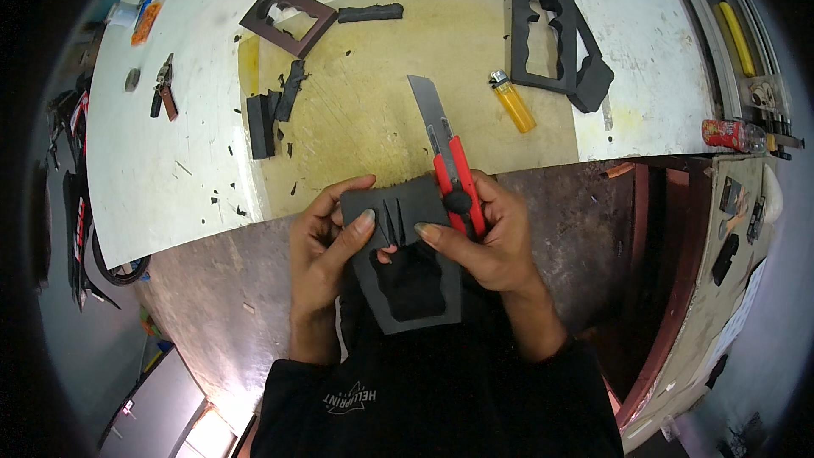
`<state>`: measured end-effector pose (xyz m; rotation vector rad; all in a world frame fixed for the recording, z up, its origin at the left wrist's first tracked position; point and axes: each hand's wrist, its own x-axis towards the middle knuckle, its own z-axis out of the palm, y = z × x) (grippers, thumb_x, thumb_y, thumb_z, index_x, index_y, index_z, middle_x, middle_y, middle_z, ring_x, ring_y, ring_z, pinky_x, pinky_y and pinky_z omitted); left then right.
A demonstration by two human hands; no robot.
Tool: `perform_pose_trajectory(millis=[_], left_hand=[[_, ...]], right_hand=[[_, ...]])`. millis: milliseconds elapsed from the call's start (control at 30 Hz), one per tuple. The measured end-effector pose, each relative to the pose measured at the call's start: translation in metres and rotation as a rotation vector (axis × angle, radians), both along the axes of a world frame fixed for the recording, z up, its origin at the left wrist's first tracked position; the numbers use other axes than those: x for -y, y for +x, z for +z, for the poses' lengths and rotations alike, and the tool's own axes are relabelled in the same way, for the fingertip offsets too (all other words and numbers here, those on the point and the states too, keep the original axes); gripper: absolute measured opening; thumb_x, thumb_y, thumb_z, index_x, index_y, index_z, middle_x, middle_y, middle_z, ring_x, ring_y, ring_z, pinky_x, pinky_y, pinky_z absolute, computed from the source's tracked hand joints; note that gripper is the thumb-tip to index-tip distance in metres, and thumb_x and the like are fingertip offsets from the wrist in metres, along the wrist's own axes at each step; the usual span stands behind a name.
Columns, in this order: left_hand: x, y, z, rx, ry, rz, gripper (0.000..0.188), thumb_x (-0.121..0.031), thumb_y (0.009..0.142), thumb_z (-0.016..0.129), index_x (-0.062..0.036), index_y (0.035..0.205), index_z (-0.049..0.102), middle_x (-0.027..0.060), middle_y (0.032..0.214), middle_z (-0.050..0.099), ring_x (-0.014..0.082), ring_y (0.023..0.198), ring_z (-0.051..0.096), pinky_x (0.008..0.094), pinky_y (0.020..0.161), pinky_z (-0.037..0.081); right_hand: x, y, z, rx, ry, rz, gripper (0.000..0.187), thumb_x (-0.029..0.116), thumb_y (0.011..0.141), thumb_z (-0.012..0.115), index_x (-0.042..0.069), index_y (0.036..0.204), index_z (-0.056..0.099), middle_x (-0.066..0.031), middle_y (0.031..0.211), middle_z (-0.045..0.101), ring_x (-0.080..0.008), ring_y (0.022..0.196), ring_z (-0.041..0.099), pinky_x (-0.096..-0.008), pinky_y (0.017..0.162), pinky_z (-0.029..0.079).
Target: The person uses a red utility knife to carve and trim a dark gray foam piece on a workbench. They repeatedly cut along the edges and inner contours, removing small foam shavings and refining the shape throughout the clip.
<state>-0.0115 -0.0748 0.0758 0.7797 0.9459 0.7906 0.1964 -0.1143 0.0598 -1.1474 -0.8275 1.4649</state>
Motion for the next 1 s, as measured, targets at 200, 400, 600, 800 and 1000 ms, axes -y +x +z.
perform_pose_trajectory(millis=[200,400,600,800,1000], left_hand=[[0.000,0.002,0.001,-0.019,0.010,0.010,0.045,-0.005,0.098,0.064,0.0031,0.139,0.046,0.0117,0.094,0.069,0.0078,0.074,0.065,0.0221,0.064,0.055],[0.003,0.001,-0.002,-0.071,0.101,-0.022,0.052,-0.001,0.093,0.070,0.0015,0.138,0.046,0.0083,0.099,0.067,0.0083,0.083,0.064,0.0216,0.072,0.053],[0.006,0.004,-0.004,-0.181,0.218,-0.057,0.057,0.000,0.088,0.076,0.0000,0.137,0.047,0.0088,0.107,0.065,0.0114,0.097,0.064,0.0247,0.084,0.051],[0.007,0.007,-0.007,-0.151,0.194,-0.001,0.052,-0.004,0.086,0.077,0.0000,0.132,0.053,0.0043,0.093,0.064,0.0069,0.072,0.058,0.0203,0.062,0.045],[0.005,0.002,-0.007,-0.133,0.128,-0.069,0.046,-0.001,0.089,0.072,-0.0017,0.129,0.050,0.0050,0.099,0.062,0.0075,0.081,0.058,0.0212,0.070,0.046]], right_hand=[[0.001,-0.003,-0.005,0.052,-0.003,0.007,0.052,-0.002,0.081,0.080,-0.007,0.127,0.057,-0.0041,0.106,0.064,-0.0075,0.094,0.060,-0.0226,0.083,0.049],[0.000,-0.005,-0.007,0.090,-0.002,0.023,0.055,0.000,0.081,0.081,-0.007,0.130,0.056,-0.0026,0.104,0.062,-0.0063,0.094,0.057,-0.0219,0.083,0.047],[0.002,-0.005,-0.007,0.102,-0.003,0.037,0.057,0.001,0.080,0.082,-0.007,0.130,0.057,-0.0018,0.105,0.061,-0.0058,0.092,0.056,-0.0208,0.080,0.046],[0.001,-0.002,-0.011,0.099,-0.016,0.044,0.058,0.002,0.079,0.083,-0.007,0.130,0.057,-0.0013,0.104,0.061,-0.0063,0.092,0.055,-0.0207,0.080,0.046],[0.004,-0.002,-0.016,0.113,-0.035,0.048,0.059,0.002,0.079,0.083,-0.007,0.131,0.056,-0.0018,0.105,0.061,-0.0064,0.092,0.055,-0.0211,0.079,0.045]])
